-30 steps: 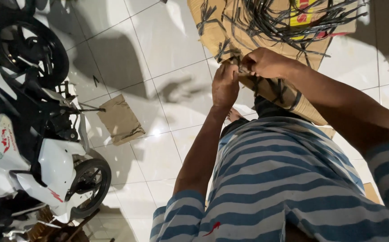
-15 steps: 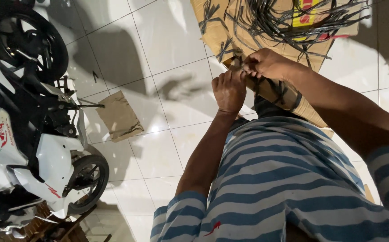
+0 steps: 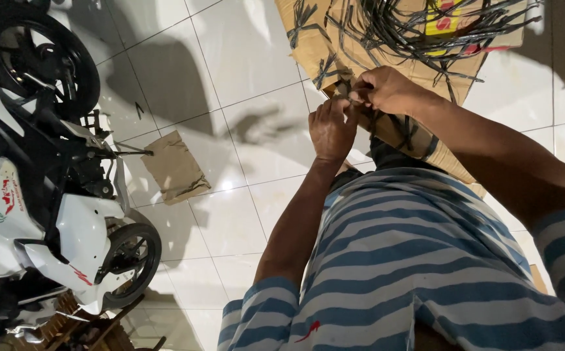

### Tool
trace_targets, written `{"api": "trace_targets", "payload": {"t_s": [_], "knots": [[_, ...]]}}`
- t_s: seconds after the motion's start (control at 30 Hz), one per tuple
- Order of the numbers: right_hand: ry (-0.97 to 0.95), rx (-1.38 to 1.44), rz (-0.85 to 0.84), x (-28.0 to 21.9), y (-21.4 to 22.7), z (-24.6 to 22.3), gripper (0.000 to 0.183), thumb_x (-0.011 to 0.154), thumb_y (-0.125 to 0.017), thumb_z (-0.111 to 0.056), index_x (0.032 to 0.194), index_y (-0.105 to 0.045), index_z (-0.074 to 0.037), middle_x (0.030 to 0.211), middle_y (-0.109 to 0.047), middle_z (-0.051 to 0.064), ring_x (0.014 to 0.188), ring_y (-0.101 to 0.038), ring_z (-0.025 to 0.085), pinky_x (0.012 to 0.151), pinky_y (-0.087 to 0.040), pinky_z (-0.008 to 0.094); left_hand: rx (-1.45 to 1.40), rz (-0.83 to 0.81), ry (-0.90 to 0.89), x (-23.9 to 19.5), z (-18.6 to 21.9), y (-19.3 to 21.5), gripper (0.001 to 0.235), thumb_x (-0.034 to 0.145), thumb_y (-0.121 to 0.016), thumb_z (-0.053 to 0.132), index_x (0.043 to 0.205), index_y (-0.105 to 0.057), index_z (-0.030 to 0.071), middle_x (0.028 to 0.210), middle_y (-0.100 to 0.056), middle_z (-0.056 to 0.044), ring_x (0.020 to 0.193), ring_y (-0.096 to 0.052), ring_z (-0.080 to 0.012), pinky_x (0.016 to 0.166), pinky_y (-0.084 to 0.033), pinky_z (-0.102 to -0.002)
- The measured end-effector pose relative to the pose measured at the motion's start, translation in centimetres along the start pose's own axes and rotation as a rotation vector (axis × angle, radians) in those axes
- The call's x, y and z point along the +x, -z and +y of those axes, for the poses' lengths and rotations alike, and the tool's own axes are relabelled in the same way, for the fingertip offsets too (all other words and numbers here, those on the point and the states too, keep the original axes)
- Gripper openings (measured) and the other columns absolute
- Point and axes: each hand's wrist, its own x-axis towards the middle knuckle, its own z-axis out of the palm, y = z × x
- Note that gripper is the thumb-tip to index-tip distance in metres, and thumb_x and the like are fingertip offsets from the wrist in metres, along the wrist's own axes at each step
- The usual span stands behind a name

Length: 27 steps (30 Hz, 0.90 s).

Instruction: The person is assembling a curved cardboard structure by threading and securing black cable ties through pre-cut slots in the cardboard. They handle cardboard panels and a bundle of cable ties, pulling each tie tight and tucking the ends by hand.

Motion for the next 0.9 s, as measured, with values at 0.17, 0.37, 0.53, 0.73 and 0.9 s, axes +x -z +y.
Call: {"api": "trace_targets", "payload": {"t_s": [0.17, 0.37, 0.53, 0.73, 0.9], "knots": [[0.074, -0.095, 0.023, -0.1, -0.1, 0.1, 0.021, 0.098, -0.068, -0.015, 0.100, -0.072, 0.005, 0.075, -0.066, 0.021, 0.073, -0.067, 0.029, 0.058, -0.057, 0.041, -0.050, -0.031, 0.049, -0.3, -0.4, -0.2, 0.016, 0.079, -0.074, 0.018, 0.084, -0.060, 0.023, 0.074, -0.059, 0.007, 0.069, -0.066, -0.0173, 0.071, -0.052, -0.035], [0.299, -0.399, 0.113, 0.6, -0.5, 1.6, 0.019, 0.093, -0.066, -0.011, 0.106, -0.071, 0.001, 0.084, -0.068, 0.028, 0.084, -0.069, 0.047, 0.071, -0.055, 0.052, -0.054, -0.091, 0.107, -0.6, -0.6, -0.7, 0.014, 0.079, -0.073, 0.019, 0.085, -0.061, 0.025, 0.074, -0.058, 0.008, 0.070, -0.066, -0.0166, 0.071, -0.053, -0.035], [0.334, -0.390, 0.129, 0.8, -0.6, 1.4, 0.015, 0.095, -0.064, -0.010, 0.104, -0.070, 0.001, 0.085, -0.069, 0.028, 0.085, -0.069, 0.046, 0.069, -0.054, 0.051, -0.075, -0.125, 0.151, -0.5, -0.5, -0.4, 0.014, 0.080, -0.073, 0.019, 0.087, -0.062, 0.023, 0.075, -0.058, 0.007, 0.071, -0.067, -0.0181, 0.072, -0.053, -0.036], [0.164, -0.565, 0.031, 1.3, -0.2, -1.9, 0.012, 0.101, -0.063, -0.008, 0.101, -0.072, 0.000, 0.096, -0.076, 0.012, 0.074, -0.069, 0.025, 0.070, -0.054, 0.036, -0.164, -0.304, 0.236, 1.1, 0.3, 1.7, 0.010, 0.087, -0.073, 0.016, 0.088, -0.065, 0.011, 0.083, -0.066, -0.002, 0.074, -0.063, -0.0190, 0.076, -0.045, -0.035], [0.480, -1.027, 0.037, 1.8, -0.4, -2.3, 0.013, 0.095, -0.065, -0.008, 0.101, -0.062, 0.002, 0.086, -0.072, 0.015, 0.053, -0.067, 0.025, 0.044, -0.053, 0.033, -0.194, -0.334, 0.271, 1.2, 0.2, 1.8, 0.013, 0.087, -0.075, 0.017, 0.093, -0.068, 0.009, 0.087, -0.071, -0.003, 0.077, -0.067, -0.0179, 0.077, -0.047, -0.034]]}}
